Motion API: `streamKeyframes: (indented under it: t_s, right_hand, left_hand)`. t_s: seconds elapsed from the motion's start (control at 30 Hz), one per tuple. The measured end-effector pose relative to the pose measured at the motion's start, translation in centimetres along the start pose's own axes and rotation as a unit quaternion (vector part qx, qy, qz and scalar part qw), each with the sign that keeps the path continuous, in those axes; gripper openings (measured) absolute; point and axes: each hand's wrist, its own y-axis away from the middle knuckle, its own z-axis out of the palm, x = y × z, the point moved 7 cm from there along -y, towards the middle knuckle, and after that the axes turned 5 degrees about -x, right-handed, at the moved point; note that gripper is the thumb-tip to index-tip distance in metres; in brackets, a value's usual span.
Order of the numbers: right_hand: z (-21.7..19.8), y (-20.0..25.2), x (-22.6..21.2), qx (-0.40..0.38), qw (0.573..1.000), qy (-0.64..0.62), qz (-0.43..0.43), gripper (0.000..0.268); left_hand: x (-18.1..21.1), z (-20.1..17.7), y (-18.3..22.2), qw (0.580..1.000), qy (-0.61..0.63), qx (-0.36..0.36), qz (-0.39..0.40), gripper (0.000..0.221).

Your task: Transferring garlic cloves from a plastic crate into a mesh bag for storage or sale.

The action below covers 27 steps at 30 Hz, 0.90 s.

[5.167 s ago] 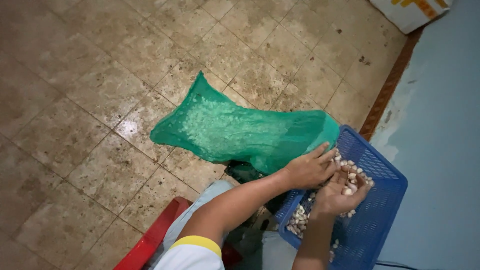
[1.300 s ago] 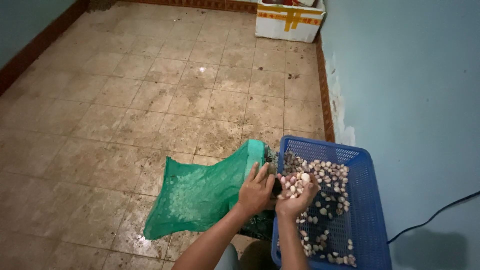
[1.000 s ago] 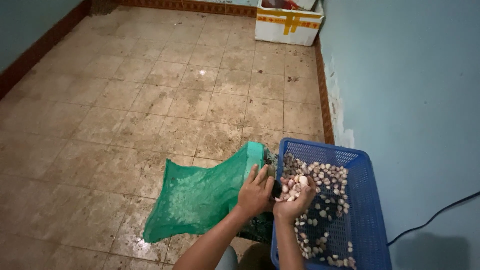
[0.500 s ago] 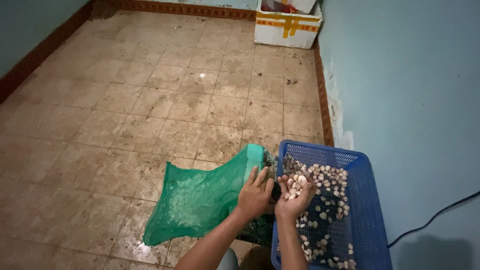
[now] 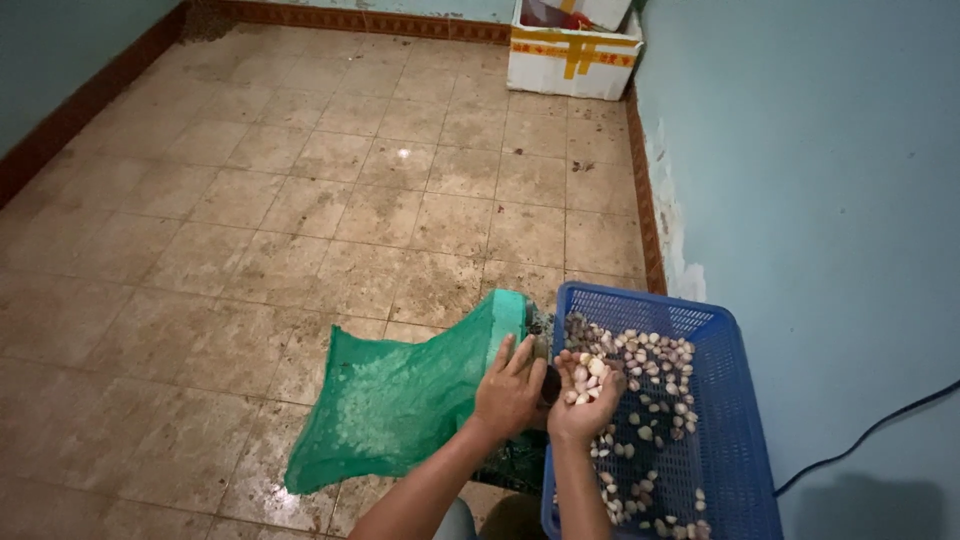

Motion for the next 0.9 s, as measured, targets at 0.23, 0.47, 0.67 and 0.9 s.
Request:
streamKeyframes:
  t_s: [0.23, 0.47, 0.67, 0.9]
  right_hand:
    - [-0.6, -0.2, 0.3, -0.017, 1.000, -0.015, -0.009, 0.031]
    - [-0.9, -0.1, 0.4, 0.005, 0.999, -0.039, 0.014, 0.038]
    - [-0.8, -0.3, 0.3, -0.022, 0.998, -0.064, 0.008, 0.039]
    - [-0.8, -0.2, 0.3, -0.016, 0.999, -0.030, -0.004, 0.041]
  left_hand:
    - [-0.1, 0.2, 0.1, 1.000, 0.025, 0.011, -0.002, 0.045]
    - [-0.1, 0.8, 0.3, 1.000, 0.023, 0.006, -0.004, 0.043]
    - [-0.1, 0.7, 0.2, 0.999, 0.038, -0.003, 0.000, 0.053]
    - [-0.2, 0.6, 0.2, 0.999, 0.052, 0.008, -0.002, 0.040]
